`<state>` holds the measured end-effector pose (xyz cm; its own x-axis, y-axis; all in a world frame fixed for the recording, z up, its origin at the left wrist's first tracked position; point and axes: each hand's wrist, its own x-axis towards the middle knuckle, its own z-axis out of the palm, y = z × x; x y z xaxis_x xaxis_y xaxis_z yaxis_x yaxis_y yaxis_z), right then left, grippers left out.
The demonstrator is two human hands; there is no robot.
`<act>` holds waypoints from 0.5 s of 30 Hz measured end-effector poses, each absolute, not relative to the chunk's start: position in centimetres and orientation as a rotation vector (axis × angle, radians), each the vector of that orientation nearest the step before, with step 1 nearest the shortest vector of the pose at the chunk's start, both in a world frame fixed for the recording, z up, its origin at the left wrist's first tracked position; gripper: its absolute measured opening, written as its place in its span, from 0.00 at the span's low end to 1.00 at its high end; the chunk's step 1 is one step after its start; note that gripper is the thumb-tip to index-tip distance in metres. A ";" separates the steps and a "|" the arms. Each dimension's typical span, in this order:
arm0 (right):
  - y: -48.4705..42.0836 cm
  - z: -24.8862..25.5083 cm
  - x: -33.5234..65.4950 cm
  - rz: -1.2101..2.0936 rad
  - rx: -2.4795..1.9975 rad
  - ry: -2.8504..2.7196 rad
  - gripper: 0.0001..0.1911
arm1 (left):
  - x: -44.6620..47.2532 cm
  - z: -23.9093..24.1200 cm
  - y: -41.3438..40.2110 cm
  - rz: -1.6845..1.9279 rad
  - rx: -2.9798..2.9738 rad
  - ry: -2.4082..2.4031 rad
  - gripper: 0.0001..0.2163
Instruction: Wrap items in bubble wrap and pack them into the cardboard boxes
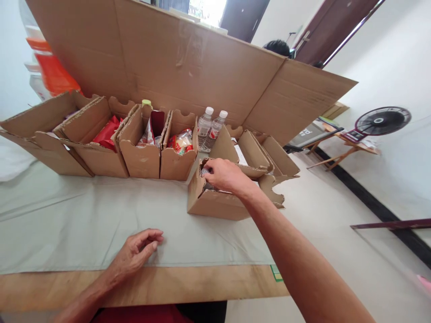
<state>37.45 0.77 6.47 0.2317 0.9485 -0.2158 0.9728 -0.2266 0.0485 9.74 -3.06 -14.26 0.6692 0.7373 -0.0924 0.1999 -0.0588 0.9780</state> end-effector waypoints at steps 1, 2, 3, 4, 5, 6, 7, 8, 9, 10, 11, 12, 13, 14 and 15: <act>0.8 6.5 37.5 -0.202 2.316 1.832 0.13 | 9.7 -14.3 -3.1 0.525 1.608 0.787 0.15; 1.0 6.4 37.5 -0.186 2.309 1.827 0.12 | 9.7 -14.3 -3.1 0.528 1.609 0.787 0.15; 1.1 6.2 37.5 -0.168 2.304 1.824 0.12 | 9.7 -14.4 -3.1 0.530 1.611 0.788 0.14; 1.2 6.0 37.5 -0.156 2.303 1.822 0.11 | 9.6 -14.4 -3.1 0.533 1.612 0.789 0.14; 1.3 5.9 37.5 -0.146 2.303 1.823 0.11 | 9.6 -14.5 -3.1 0.533 1.611 0.789 0.14; 1.3 5.9 37.5 -0.139 2.301 1.827 0.11 | 9.6 -14.4 -3.1 0.530 1.605 0.790 0.14; 1.1 6.0 37.5 -0.133 2.304 1.838 0.12 | 9.5 -14.3 -3.2 0.524 1.587 0.796 0.14; 0.6 6.2 37.6 -0.130 2.324 1.848 0.13 | 9.5 -14.0 -3.3 0.518 1.559 0.812 0.14; -0.2 6.6 37.8 -0.120 2.369 1.861 0.14 | 9.5 -13.5 -3.5 0.515 1.529 0.837 0.15; -1.3 7.0 37.9 -0.101 2.443 1.885 0.15 | 9.6 -12.9 -3.7 0.516 1.507 0.864 0.15; -2.7 7.4 38.1 -0.059 2.551 1.927 0.15 | 9.7 -12.1 -3.9 0.519 1.502 0.884 0.15; -4.5 7.8 38.4 0.017 2.691 1.979 0.14 | 9.8 -11.2 -4.1 0.530 1.518 0.894 0.14; -6.5 7.9 38.7 0.142 2.852 2.024 0.12 | 10.0 -10.2 -4.3 0.546 1.550 0.892 0.14; -8.7 7.8 39.2 0.333 3.021 2.049 0.11 | 10.3 -9.3 -4.5 0.565 1.589 0.881 0.13; -10.9 7.4 39.9 0.572 3.189 1.999 0.11 | 10.8 -8.4 -4.6 0.585 1.622 0.868 0.14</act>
